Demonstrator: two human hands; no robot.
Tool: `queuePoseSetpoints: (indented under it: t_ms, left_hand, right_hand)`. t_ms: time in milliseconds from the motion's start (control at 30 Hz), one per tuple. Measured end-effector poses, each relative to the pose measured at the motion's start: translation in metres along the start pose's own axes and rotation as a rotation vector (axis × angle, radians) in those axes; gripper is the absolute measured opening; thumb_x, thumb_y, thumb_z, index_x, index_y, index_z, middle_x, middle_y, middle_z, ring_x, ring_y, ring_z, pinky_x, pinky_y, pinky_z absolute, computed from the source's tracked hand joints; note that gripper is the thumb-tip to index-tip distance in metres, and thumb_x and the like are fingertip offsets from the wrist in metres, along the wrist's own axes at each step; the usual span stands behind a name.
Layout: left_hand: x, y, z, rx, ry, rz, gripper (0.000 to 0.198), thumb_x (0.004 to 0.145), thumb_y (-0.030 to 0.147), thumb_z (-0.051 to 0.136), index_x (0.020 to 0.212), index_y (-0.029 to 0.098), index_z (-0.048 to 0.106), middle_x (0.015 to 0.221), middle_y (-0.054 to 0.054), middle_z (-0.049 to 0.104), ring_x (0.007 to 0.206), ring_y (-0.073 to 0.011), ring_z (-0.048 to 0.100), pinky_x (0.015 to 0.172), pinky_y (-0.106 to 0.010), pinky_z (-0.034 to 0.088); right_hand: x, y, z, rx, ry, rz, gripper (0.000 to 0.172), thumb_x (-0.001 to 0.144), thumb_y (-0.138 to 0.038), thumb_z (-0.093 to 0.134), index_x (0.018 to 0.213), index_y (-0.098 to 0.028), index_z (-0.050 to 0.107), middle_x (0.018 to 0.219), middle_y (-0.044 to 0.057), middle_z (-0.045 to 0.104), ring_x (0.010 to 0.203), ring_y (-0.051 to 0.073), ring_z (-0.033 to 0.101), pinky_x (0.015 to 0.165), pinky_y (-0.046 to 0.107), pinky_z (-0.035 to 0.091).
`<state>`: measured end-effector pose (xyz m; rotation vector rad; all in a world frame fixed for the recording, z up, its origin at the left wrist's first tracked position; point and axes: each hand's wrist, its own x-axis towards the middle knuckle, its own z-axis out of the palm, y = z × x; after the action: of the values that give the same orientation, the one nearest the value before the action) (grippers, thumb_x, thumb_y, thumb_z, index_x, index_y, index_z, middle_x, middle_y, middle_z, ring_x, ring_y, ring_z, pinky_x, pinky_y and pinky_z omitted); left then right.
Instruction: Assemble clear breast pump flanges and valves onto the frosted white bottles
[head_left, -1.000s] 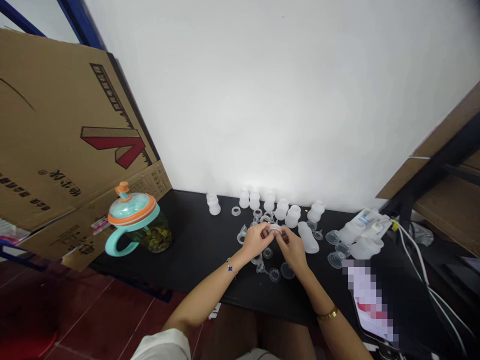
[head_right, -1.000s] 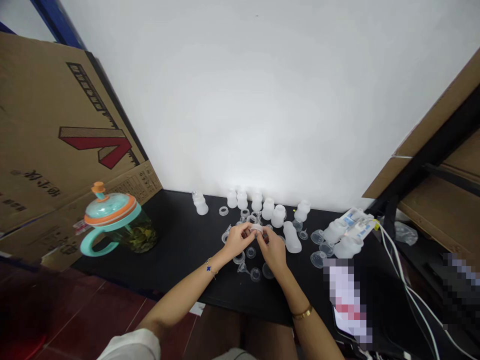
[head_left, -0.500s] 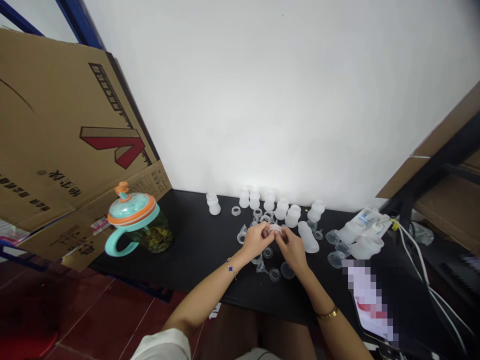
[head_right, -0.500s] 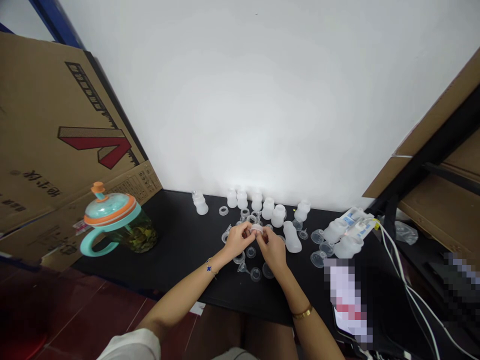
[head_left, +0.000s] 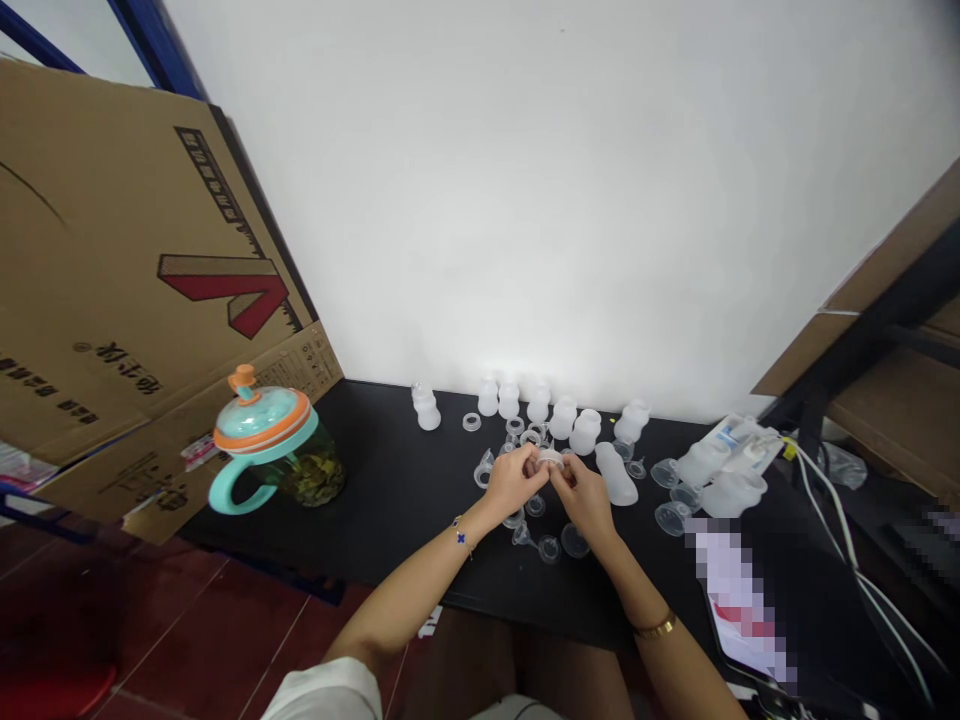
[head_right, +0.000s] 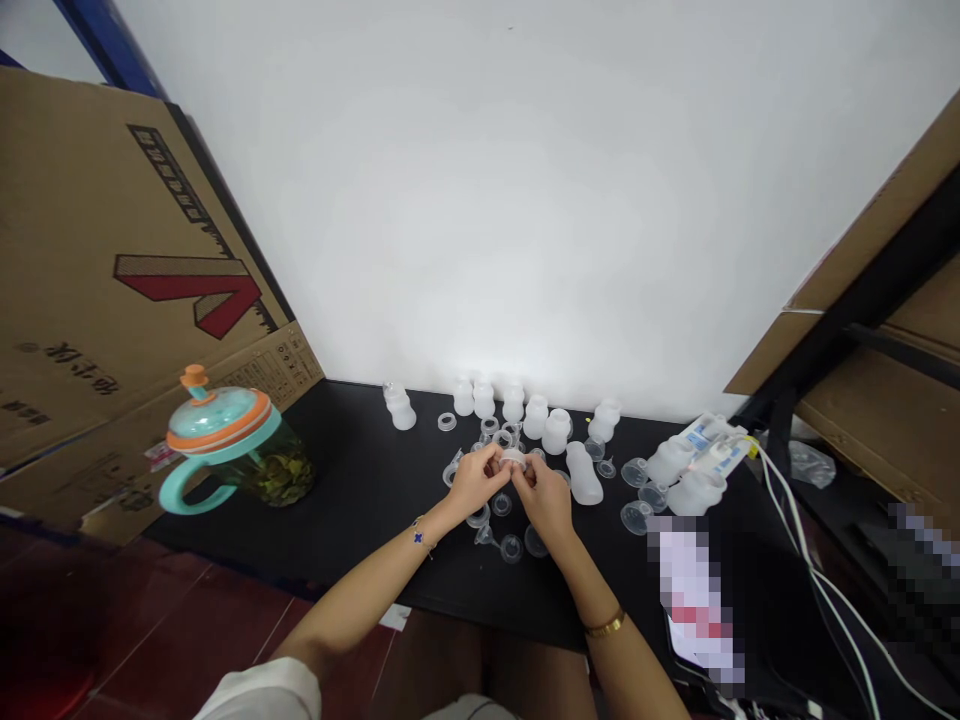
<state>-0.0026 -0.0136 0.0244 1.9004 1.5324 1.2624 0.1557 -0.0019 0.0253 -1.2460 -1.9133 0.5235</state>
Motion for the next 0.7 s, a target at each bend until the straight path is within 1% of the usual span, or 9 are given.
queuePoseSetpoints:
  t_ms: [333, 533, 700]
  left_hand:
    - [-0.0003, -0.0004, 0.0004, 0.011, 0.001, 0.006, 0.013, 0.084, 0.029, 0.058, 0.075, 0.02, 0.054, 0.058, 0.006, 0.05, 0.053, -0.0108, 0.049, 0.054, -0.021, 0.035]
    - [-0.0001, 0.0005, 0.0001, 0.023, 0.0, -0.004, 0.013, 0.084, 0.029, 0.058, 0.075, 0.02, 0.054, 0.058, 0.006, 0.05, 0.054, -0.0107, 0.049, 0.055, -0.021, 0.035]
    - [0.0001, -0.0001, 0.0001, 0.03, -0.008, -0.006, 0.013, 0.084, 0.029, 0.058, 0.075, 0.02, 0.054, 0.059, 0.006, 0.05, 0.054, -0.0109, 0.048, 0.055, -0.021, 0.034]
  right_hand:
    - [-0.0006, 0.0073, 0.0033, -0.02, 0.008, -0.018, 0.039, 0.094, -0.055, 0.045, 0.082, -0.021, 0.059, 0.054, -0.006, 0.043, 0.048, 0.013, 0.044, 0.052, 0.026, 0.025]
    - [0.0001, 0.0064, 0.0033, -0.023, 0.02, -0.013, 0.041, 0.093, -0.058, 0.043, 0.082, -0.021, 0.058, 0.053, -0.006, 0.042, 0.047, 0.013, 0.042, 0.051, 0.026, 0.025]
    - [0.0, 0.007, 0.003, -0.022, 0.022, -0.025, 0.039, 0.093, -0.055, 0.045, 0.08, -0.021, 0.057, 0.053, -0.007, 0.041, 0.047, 0.013, 0.042, 0.051, 0.026, 0.025]
